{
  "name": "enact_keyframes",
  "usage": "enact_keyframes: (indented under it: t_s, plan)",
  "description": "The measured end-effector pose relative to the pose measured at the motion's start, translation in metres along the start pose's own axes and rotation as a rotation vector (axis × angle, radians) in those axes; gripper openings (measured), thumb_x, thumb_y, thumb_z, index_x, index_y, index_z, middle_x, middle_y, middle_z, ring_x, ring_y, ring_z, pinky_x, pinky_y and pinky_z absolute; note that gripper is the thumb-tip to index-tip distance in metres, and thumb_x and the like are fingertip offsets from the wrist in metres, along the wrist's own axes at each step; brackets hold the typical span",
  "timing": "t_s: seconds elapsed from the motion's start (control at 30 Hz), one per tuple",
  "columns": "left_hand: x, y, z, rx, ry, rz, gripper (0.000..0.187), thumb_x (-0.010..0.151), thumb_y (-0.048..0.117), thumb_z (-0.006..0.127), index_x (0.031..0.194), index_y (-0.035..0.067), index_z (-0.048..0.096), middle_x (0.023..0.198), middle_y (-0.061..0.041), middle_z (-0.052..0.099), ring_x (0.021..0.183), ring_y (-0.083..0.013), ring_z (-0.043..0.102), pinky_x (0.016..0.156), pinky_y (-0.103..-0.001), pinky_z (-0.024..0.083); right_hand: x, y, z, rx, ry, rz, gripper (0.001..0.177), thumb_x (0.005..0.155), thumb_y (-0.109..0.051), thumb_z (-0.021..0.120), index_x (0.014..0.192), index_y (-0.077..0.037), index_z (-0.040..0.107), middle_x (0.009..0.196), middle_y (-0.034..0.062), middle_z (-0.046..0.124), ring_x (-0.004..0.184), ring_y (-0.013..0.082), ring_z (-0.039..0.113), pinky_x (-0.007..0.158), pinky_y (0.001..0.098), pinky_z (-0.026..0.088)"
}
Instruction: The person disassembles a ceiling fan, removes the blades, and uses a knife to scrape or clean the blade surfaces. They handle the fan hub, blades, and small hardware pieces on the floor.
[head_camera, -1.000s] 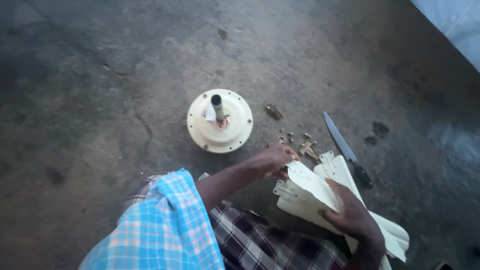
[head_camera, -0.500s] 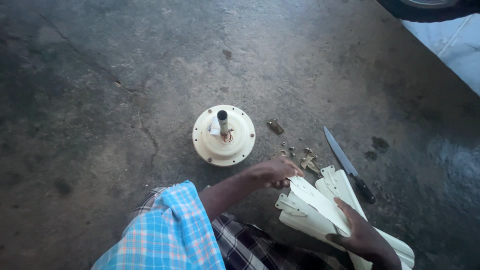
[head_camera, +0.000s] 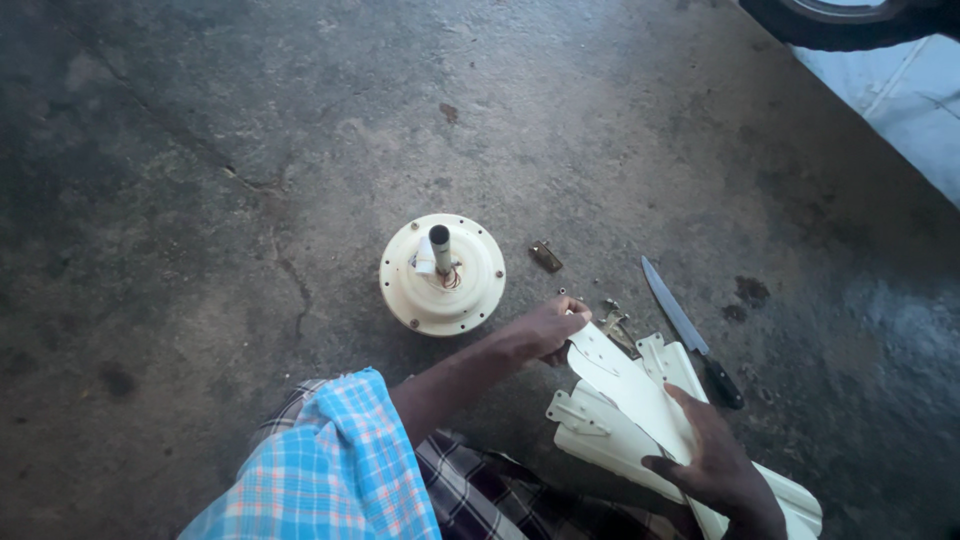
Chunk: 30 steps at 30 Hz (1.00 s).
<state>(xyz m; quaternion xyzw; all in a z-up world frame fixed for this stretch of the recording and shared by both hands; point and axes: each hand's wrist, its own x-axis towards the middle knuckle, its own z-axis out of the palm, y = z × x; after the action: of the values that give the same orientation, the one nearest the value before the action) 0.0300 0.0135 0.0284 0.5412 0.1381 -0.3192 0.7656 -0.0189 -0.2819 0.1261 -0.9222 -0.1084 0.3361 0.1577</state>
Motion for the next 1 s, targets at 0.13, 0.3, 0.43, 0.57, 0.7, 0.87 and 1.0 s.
enact_keyframes:
  t_s: [0.13, 0.3, 0.43, 0.57, 0.7, 0.87, 1.0]
  plan:
    - [0.004, -0.003, -0.004, -0.007, -0.032, 0.052, 0.043, 0.104, 0.034, 0.053, 0.132, 0.002, 0.054, 0.077, -0.005, 0.063, 0.05, -0.0106, 0.054, 0.042, -0.028, 0.042, 0.0, 0.0, -0.003, 0.018, -0.041, 0.044, 0.124, 0.061, -0.05, 0.09, 0.162, -0.02, 0.025, 0.158, 0.0157, 0.034, 0.149, 0.0313, 0.033, 0.121, 0.0469, 0.029]
    - [0.001, -0.001, -0.006, -0.043, -0.023, 0.078, 0.048, 0.103, 0.036, 0.052, 0.137, 0.003, 0.054, 0.079, -0.004, 0.065, 0.052, -0.0093, 0.056, 0.044, -0.028, 0.045, -0.003, 0.009, -0.005, 0.063, -0.01, -0.013, 0.127, 0.061, -0.046, 0.089, 0.163, -0.017, 0.02, 0.159, 0.0185, 0.029, 0.149, 0.0341, 0.029, 0.12, 0.0477, 0.028]
    - [-0.004, 0.005, -0.01, 0.016, -0.075, 0.115, 0.052, 0.105, 0.038, 0.051, 0.142, 0.002, 0.054, 0.079, -0.005, 0.065, 0.052, -0.008, 0.054, 0.044, -0.026, 0.043, -0.004, 0.017, -0.005, 0.041, 0.038, -0.083, 0.127, 0.059, -0.042, 0.09, 0.162, -0.014, 0.021, 0.159, 0.0182, 0.031, 0.148, 0.0326, 0.032, 0.12, 0.0456, 0.03]
    - [0.0, -0.001, -0.014, 0.04, -0.112, 0.162, 0.054, 0.106, 0.04, 0.05, 0.145, 0.003, 0.053, 0.084, -0.004, 0.067, 0.057, -0.0069, 0.056, 0.047, -0.024, 0.044, -0.005, 0.018, -0.007, 0.001, 0.066, -0.116, 0.131, 0.055, -0.04, 0.095, 0.16, -0.012, 0.021, 0.165, 0.0177, 0.028, 0.148, 0.0336, 0.027, 0.119, 0.0447, 0.027]
    - [0.022, -0.015, -0.017, -0.095, -0.121, 0.151, 0.049, 0.105, 0.037, 0.052, 0.142, 0.005, 0.055, 0.103, -0.004, 0.071, 0.083, -0.0119, 0.069, 0.063, -0.029, 0.057, -0.004, 0.011, -0.01, 0.02, 0.072, -0.145, 0.134, 0.054, -0.043, 0.096, 0.161, -0.011, 0.02, 0.162, 0.0177, 0.029, 0.148, 0.0344, 0.028, 0.119, 0.0453, 0.026]
    - [0.047, -0.022, -0.036, 0.942, -0.106, 1.114, 0.04, 0.1, 0.033, 0.063, 0.132, 0.01, 0.071, 0.122, -0.005, 0.07, 0.115, -0.0201, 0.065, 0.095, -0.035, 0.056, -0.011, 0.018, -0.007, 0.082, 0.117, -0.33, 0.128, 0.059, -0.042, 0.093, 0.157, -0.003, 0.02, 0.161, 0.0211, 0.029, 0.149, 0.0366, 0.028, 0.119, 0.0464, 0.024]
    - [0.013, -0.015, -0.027, -0.129, -0.155, 0.194, 0.046, 0.107, 0.038, 0.05, 0.14, 0.008, 0.059, 0.12, -0.005, 0.07, 0.105, -0.0129, 0.067, 0.086, -0.029, 0.058, -0.018, 0.017, -0.004, 0.118, 0.138, -0.298, 0.121, 0.062, -0.034, 0.089, 0.159, -0.003, 0.023, 0.162, 0.0197, 0.033, 0.151, 0.0342, 0.03, 0.122, 0.0418, 0.026]
